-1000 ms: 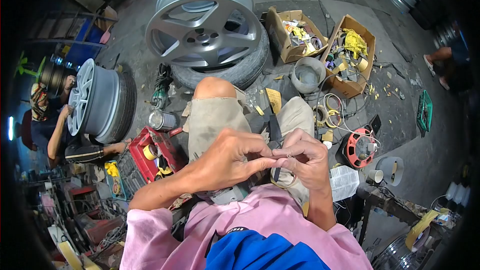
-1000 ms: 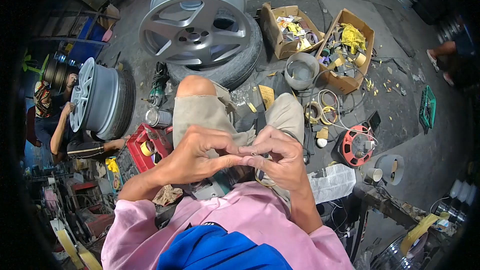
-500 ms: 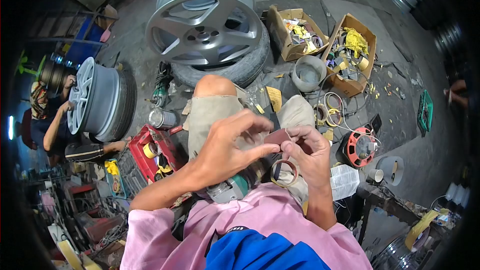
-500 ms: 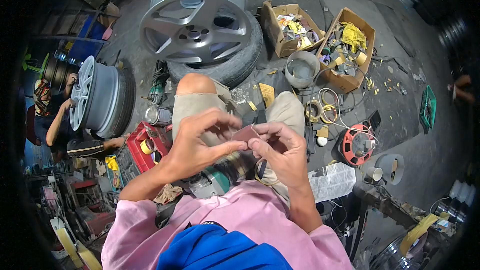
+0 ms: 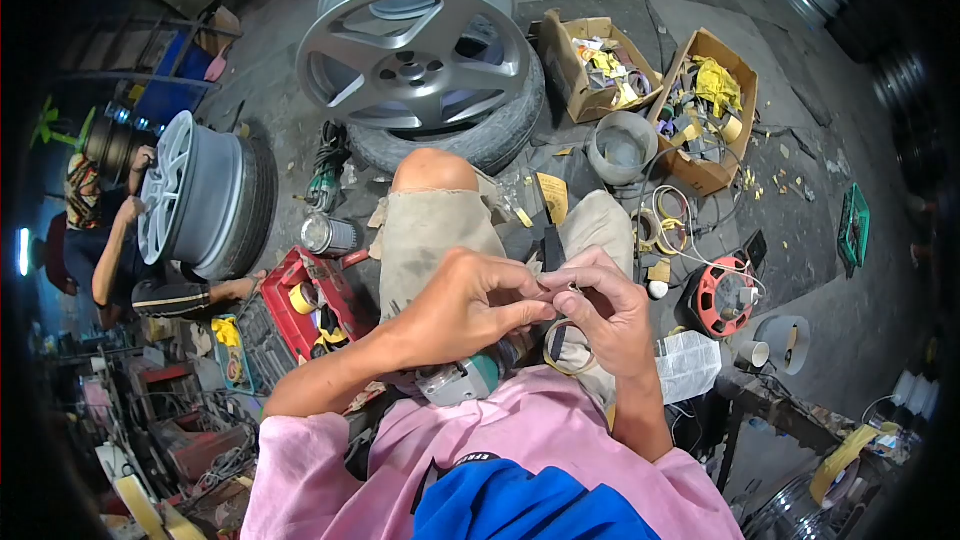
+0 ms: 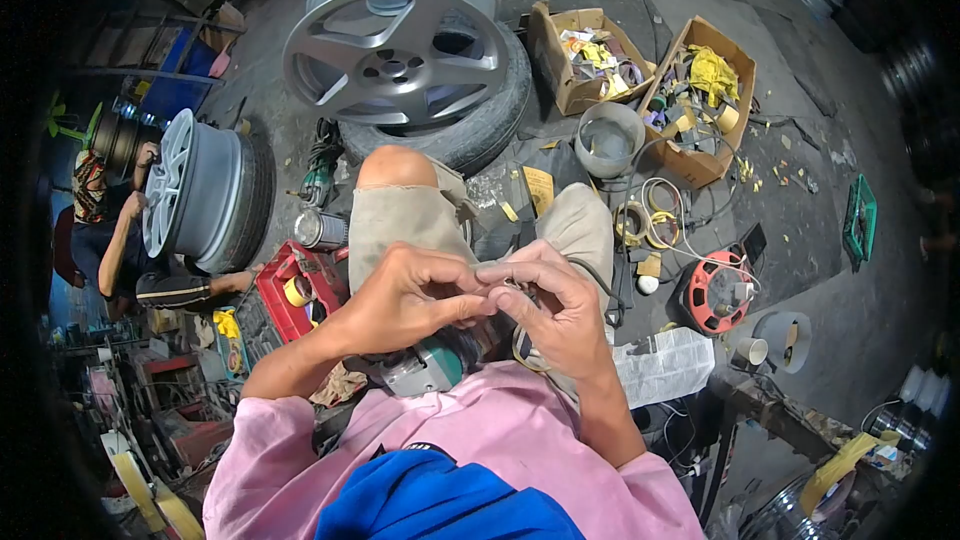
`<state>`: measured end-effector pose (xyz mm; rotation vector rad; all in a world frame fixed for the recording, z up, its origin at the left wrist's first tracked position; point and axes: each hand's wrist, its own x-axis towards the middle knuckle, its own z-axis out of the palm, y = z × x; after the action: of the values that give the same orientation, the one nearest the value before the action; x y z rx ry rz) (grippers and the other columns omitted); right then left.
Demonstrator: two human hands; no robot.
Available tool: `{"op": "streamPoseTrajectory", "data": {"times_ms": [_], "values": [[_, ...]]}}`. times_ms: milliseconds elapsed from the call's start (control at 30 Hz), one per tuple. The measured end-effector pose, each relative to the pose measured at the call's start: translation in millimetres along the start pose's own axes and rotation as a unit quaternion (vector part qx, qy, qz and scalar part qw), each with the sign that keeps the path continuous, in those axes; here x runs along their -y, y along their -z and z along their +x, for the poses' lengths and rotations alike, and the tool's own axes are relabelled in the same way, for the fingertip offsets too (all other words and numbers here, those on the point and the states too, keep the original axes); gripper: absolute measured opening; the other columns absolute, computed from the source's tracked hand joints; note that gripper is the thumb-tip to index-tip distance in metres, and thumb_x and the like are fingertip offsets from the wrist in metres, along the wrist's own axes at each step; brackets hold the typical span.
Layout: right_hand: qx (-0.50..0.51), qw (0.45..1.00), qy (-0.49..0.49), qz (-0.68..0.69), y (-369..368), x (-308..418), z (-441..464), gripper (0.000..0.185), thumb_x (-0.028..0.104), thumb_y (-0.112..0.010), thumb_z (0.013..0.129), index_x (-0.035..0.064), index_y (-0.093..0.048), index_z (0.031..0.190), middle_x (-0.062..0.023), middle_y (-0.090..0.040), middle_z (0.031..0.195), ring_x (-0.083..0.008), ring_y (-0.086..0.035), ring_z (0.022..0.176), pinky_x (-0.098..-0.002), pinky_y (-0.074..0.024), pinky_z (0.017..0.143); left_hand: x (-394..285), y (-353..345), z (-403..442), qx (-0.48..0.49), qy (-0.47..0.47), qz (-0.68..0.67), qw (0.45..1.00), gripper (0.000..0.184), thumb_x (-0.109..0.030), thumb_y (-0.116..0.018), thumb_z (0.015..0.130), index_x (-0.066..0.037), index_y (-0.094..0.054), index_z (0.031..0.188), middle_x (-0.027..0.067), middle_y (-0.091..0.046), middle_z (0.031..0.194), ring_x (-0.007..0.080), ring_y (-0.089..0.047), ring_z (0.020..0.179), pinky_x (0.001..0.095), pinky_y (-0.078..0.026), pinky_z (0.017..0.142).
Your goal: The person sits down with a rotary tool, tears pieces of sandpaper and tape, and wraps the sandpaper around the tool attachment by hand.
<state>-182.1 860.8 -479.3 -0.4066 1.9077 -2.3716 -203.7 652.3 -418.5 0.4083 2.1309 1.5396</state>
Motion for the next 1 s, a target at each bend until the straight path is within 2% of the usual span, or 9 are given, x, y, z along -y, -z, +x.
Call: {"op": "streamPoseTrajectory", "data": {"times_ms": [133,200,333,433,500,600,733,800,1000], "values": [[-0.014,0.999,-0.034,-0.025,1,0,1,0.013,0.009,-0.078,0.092,-0.0019,-0.077,0.1,-0.0063,-0.069,0.094,-0.0136,-0.062,0.087,-0.0278,-0.0488,0.077,2,-2,2,-0.002,0.007,-0.034,0.999,0.014,-0.009,-0.079,0.089,0.002,-0.077,0.096,0.0158,-0.072,0.078,0.0226,-0.069,0.068,0.0346,-0.052,0.061],[-0.018,0.998,-0.019,-0.056,2,-7,1,0.013,0.008,-0.079,0.091,-0.0023,-0.077,0.099,-0.0068,-0.069,0.094,-0.0127,-0.061,0.085,-0.0263,-0.0481,0.074,0,-1,3,-0.036,-0.095,0.094,0.99,0.017,-0.012,-0.08,0.089,0.003,-0.077,0.096,0.0168,-0.073,0.078,0.0253,-0.069,0.067,0.0355,-0.053,0.062],[-0.024,0.999,-0.034,-0.035,-2,-3,1,0.014,0.009,-0.08,0.09,-0.0018,-0.077,0.1,-0.0069,-0.069,0.094,-0.0117,-0.061,0.082,-0.0256,-0.0475,0.072,-1,-4,2,-0.057,-0.099,0.117,0.987,0.019,-0.014,-0.082,0.088,0.003,-0.077,0.095,0.0174,-0.073,0.079,0.0286,-0.07,0.068,0.0373,-0.053,0.062],[-0.033,0.998,-0.041,-0.037,-2,-2,1,0.014,0.011,-0.083,0.088,-0.0003,-0.078,0.096,-0.0051,-0.068,0.088,-0.0098,-0.058,0.076,-0.0246,-0.0444,0.067,-2,-3,1,-0.058,-0.079,0.134,0.986,0.019,-0.014,-0.08,0.089,0.004,-0.076,0.094,0.0183,-0.073,0.079,0.0307,-0.07,0.068,0.0387,-0.053,0.062],[-0.026,0.993,-0.041,-0.107,0,-5,-1,0.015,0.012,-0.085,0.085,0.0008,-0.078,0.091,-0.0029,-0.066,0.081,-0.0087,-0.055,0.071,-0.0247,-0.0404,0.062,0,-2,1,-0.014,-0.068,0.122,0.99,0.018,-0.014,-0.078,0.091,0.004,-0.076,0.094,0.0193,-0.071,0.078,0.0313,-0.071,0.069,0.0396,-0.053,0.063],[-0.034,0.995,-0.015,-0.092,-2,-8,-2,0.014,0.013,-0.086,0.084,0.0012,-0.078,0.088,-0.0015,-0.064,0.077,-0.0084,-0.054,0.069,-0.025,-0.0374,0.059,0,-2,1,0.007,-0.067,0.079,0.995,0.018,-0.014,-0.076,0.092,0.004,-0.076,0.094,0.0202,-0.071,0.077,0.0333,-0.07,0.068,0.0402,-0.053,0.063],[-0.019,0.995,0.0,-0.097,0,-9,-1,0.014,0.011,-0.086,0.084,0.001,-0.078,0.089,-0.0021,-0.064,0.077,-0.0088,-0.055,0.069,-0.0251,-0.0397,0.061,-2,1,0,0.027,-0.044,0.112,0.992,0.019,-0.014,-0.076,0.092,0.004,-0.076,0.096,0.0208,-0.071,0.081,0.0354,-0.07,0.071,0.0416,-0.053,0.064],[-0.033,0.998,-0.037,-0.048,-1,-12,-1,0.014,0.01,-0.087,0.083,0.0008,-0.078,0.088,-0.0033,-0.066,0.078,-0.0095,-0.057,0.07,-0.0256,-0.0425,0.062,-2,0,-1,-0.045,-0.081,0.133,0.987,0.018,-0.013,-0.076,0.091,0.004,-0.076,0.097,0.0218,-0.071,0.082,0.0374,-0.07,0.074,0.0437,-0.053,0.065],[-0.027,0.997,-0.003,-0.072,-1,-11,2,0.015,0.008,-0.088,0.08,0.0008,-0.077,0.086,-0.0052,-0.07,0.08,-0.011,-0.061,0.071,-0.0265,-0.0452,0.064,-3,-3,-3,-0.017,-0.105,0.17,0.98,0.012,-0.006,-0.073,0.089,0.005,-0.071,0.093,0.0227,-0.066,0.08,0.0423,-0.066,0.075,0.0472,-0.051,0.067]]}}
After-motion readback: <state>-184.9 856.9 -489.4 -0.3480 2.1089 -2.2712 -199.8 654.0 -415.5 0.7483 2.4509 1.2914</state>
